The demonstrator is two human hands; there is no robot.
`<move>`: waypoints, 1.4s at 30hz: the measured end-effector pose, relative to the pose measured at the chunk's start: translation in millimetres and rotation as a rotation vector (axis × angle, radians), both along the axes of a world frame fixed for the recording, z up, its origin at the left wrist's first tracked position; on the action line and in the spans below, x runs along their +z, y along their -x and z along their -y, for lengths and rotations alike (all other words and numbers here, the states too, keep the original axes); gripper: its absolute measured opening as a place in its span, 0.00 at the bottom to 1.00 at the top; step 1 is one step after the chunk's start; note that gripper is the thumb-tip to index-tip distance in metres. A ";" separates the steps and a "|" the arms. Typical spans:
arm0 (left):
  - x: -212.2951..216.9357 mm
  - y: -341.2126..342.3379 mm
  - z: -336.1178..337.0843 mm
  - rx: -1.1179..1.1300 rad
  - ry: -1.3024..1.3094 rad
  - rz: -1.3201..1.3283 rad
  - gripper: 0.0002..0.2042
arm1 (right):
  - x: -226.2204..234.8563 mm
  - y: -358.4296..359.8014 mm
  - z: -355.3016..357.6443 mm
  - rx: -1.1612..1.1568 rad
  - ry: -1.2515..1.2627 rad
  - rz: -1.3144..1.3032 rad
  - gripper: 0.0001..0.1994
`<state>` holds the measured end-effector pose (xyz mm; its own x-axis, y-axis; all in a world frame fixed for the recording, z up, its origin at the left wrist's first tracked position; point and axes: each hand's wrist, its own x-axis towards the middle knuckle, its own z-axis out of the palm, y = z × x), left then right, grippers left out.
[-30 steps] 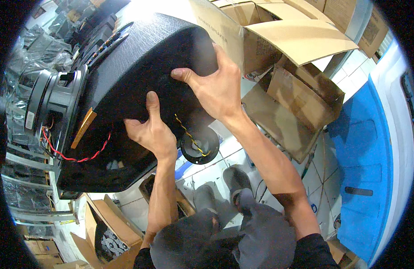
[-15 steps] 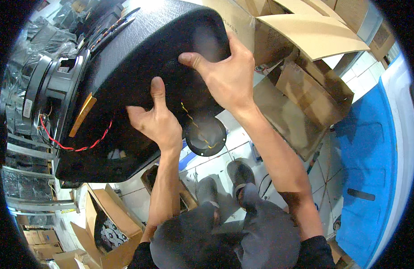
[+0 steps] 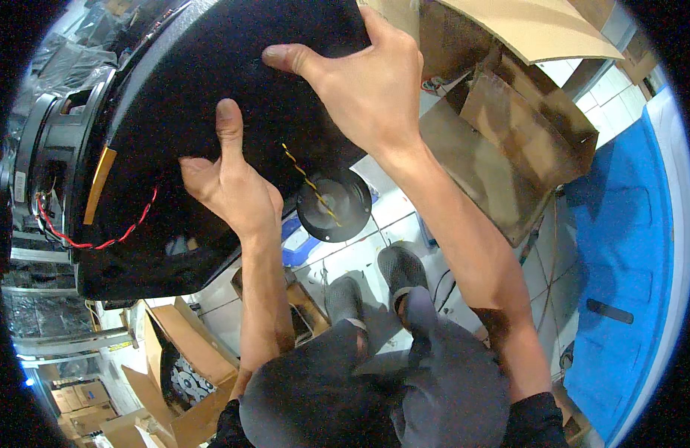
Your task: The person uses a cordless drill to fasten screws into a black speaker enclosure, then fits a circular speaker component into the enclosure. The person handles the drill and speaker parts throughout the clip.
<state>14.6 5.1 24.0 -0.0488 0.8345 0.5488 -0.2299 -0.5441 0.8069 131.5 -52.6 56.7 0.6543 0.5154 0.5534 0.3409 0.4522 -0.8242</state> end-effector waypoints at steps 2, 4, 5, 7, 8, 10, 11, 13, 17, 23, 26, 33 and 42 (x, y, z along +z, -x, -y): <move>-0.5 1.0 0.4 0.009 -0.002 -0.020 0.19 | 2.9 2.4 -1.5 -0.042 -0.026 0.018 0.16; -0.6 0.6 0.6 0.062 0.004 -0.067 0.19 | 4.6 2.3 -1.7 -0.019 -0.031 -0.028 0.16; -0.8 -0.5 0.0 0.018 -0.020 -0.008 0.18 | 5.1 0.9 -1.4 0.024 -0.023 -0.077 0.16; -0.8 -5.4 -2.6 -0.050 -0.080 0.097 0.17 | 5.5 -0.7 -0.8 0.036 -0.026 -0.093 0.17; -1.1 -5.9 -2.3 -0.053 -0.076 0.093 0.17 | 5.2 0.3 0.0 0.008 -0.033 -0.061 0.18; -1.7 -7.0 -2.7 -0.060 -0.070 0.083 0.17 | 5.1 2.2 1.1 -0.054 -0.037 -0.003 0.18; -2.0 -6.6 -2.7 -0.069 -0.083 0.101 0.16 | 4.8 3.5 1.5 -0.085 -0.030 0.016 0.18; -3.8 -7.4 -4.0 -0.098 -0.121 0.147 0.16 | 4.3 4.0 3.9 -0.141 -0.004 0.049 0.18; -5.0 0.2 -6.3 -0.092 -0.083 -0.040 0.17 | 1.4 -2.4 5.5 -0.052 -0.049 0.018 0.18; -6.2 -4.9 -7.4 -0.102 -0.146 0.058 0.15 | -8.2 -14.4 -3.6 0.023 -0.065 -0.006 0.20; -4.4 -2.9 -5.9 -0.057 -0.115 0.017 0.16 | -11.6 -14.2 -8.7 -0.002 -0.085 0.017 0.21; -5.6 -4.3 -6.6 -0.042 -0.095 0.046 0.14 | -0.3 -3.8 4.1 -0.050 -0.117 0.062 0.24; -5.2 -5.1 -5.3 -0.095 -0.089 0.082 0.16 | 5.5 2.0 2.0 0.008 -0.104 -0.015 0.19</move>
<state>19.7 10.4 18.8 -0.0196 0.7856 0.6184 -0.3474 -0.5853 0.7326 129.5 -54.5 62.2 0.6592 0.4607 0.5943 0.3249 0.5383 -0.7776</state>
